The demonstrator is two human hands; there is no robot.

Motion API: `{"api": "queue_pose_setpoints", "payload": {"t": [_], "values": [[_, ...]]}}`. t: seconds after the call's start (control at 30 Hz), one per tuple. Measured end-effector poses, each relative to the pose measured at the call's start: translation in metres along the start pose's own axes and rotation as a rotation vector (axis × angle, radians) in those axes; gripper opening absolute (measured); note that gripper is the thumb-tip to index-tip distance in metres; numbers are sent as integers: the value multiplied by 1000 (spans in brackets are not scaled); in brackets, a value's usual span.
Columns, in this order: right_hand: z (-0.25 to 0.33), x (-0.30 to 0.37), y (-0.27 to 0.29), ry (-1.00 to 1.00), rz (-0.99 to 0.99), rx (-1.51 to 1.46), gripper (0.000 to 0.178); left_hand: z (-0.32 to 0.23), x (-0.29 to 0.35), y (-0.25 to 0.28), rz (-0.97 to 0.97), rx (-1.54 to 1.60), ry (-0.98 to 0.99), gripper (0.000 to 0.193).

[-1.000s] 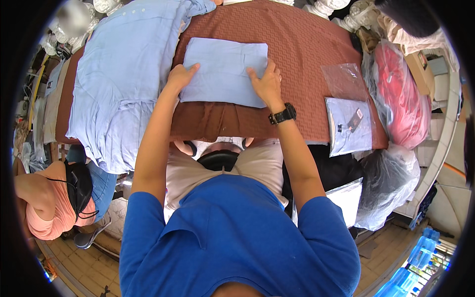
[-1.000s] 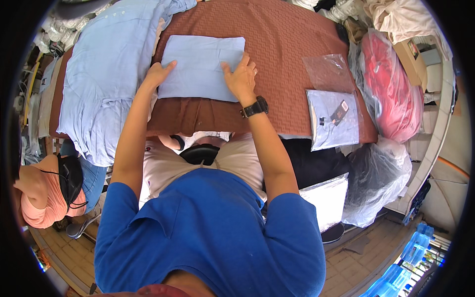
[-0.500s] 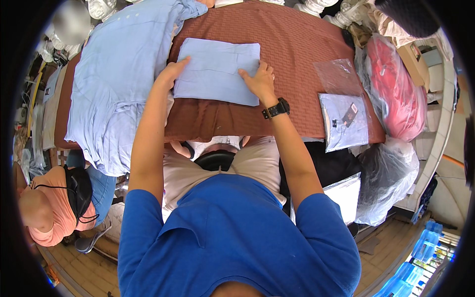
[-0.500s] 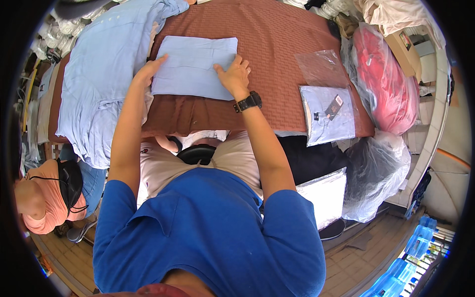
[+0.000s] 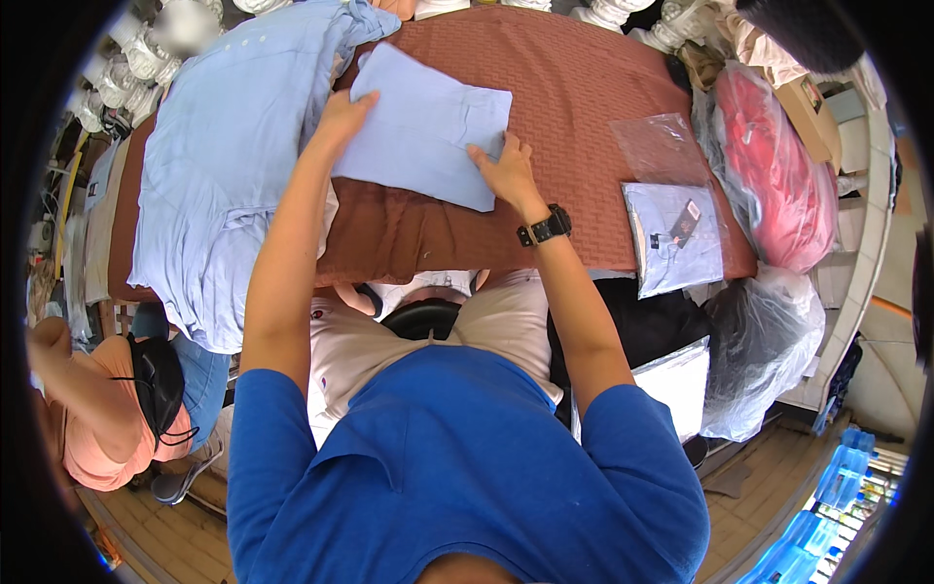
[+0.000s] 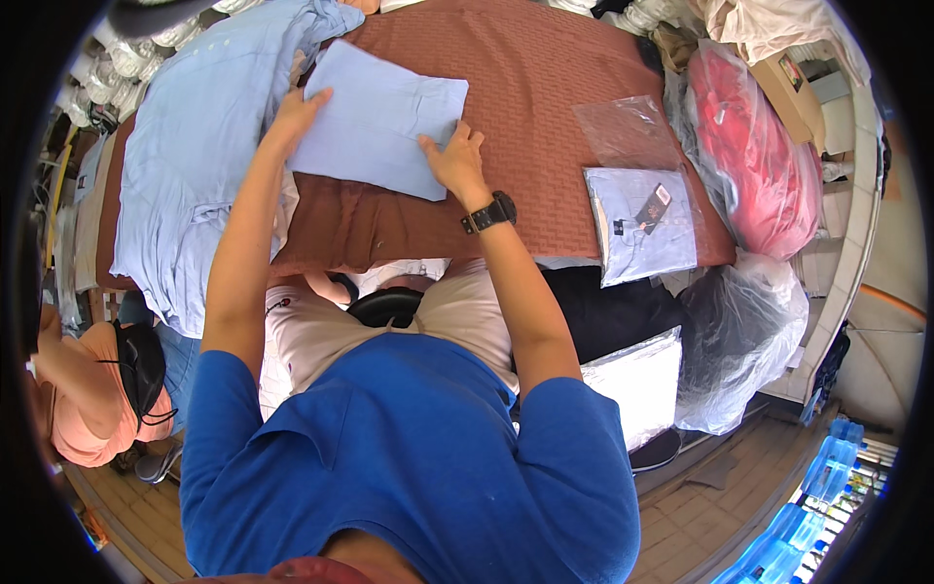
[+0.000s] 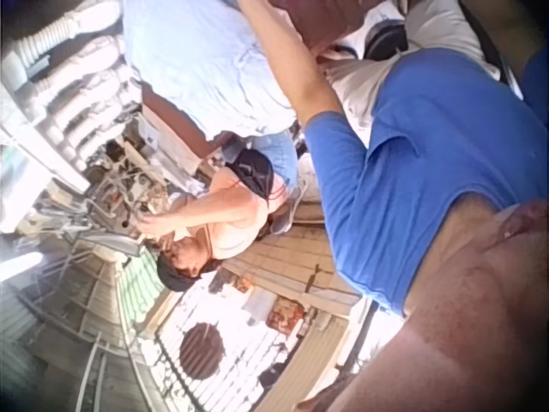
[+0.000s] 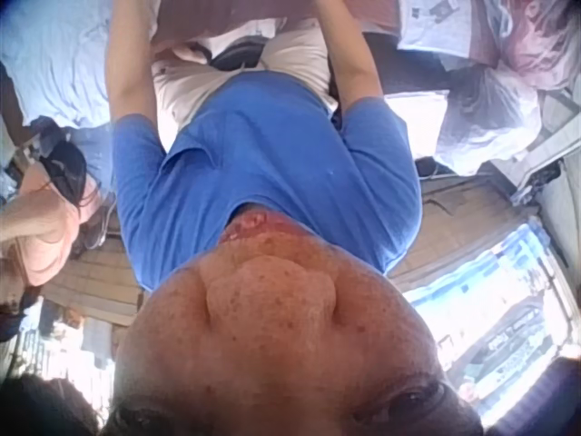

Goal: The person folds a light blue button-down shirt by placing it on a cardboard template, folding the sleeves and sides over the cardboard, and then tucking the bottom of the shirt into a plastic bag with the folded shirt.

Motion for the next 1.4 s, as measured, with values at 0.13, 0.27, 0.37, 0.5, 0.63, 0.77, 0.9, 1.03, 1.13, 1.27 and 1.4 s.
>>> {"api": "queue_pose_setpoints", "payload": {"t": [0.13,0.27,0.37,0.5,0.63,0.77,0.9,1.03,1.13,1.27,1.4], "values": [[-1,-6,-7,-60,84,-523,83,-117,43,8,-120,-188,-519,48],[4,-16,-10,-134,107,-1204,76,-190,139,-11,-241,-457,-812,33],[-9,-13,4,-179,177,-1568,78,-164,194,-32,-339,-625,-1043,27],[-100,2,26,-382,59,-1341,58,-41,234,-92,-224,-505,-1152,32],[-88,45,70,-222,7,-791,49,25,257,-113,-86,-464,-975,46],[-82,68,95,-4,-40,-308,37,28,270,-85,-66,-305,-957,37],[-64,78,89,77,66,-224,27,9,227,-46,-190,-104,-707,29],[-52,87,86,215,26,-46,25,35,193,-37,-134,-178,-355,23],[-53,104,78,88,55,-86,31,66,183,-40,50,-31,-110,23],[-63,114,59,-42,171,-131,34,80,176,-46,162,169,-32,21],[-65,119,56,-16,149,-162,33,88,175,-51,137,254,-85,20]]}}
Point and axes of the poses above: each hand's wrist, its own x-axis away from the middle knuckle, its own y-axis out of the back of the hand, z = x × y, the point moved 6 cm from there along -x, towards the middle knuckle, and after that the axes turned 11 degrees about y, right-handed, at the moved point
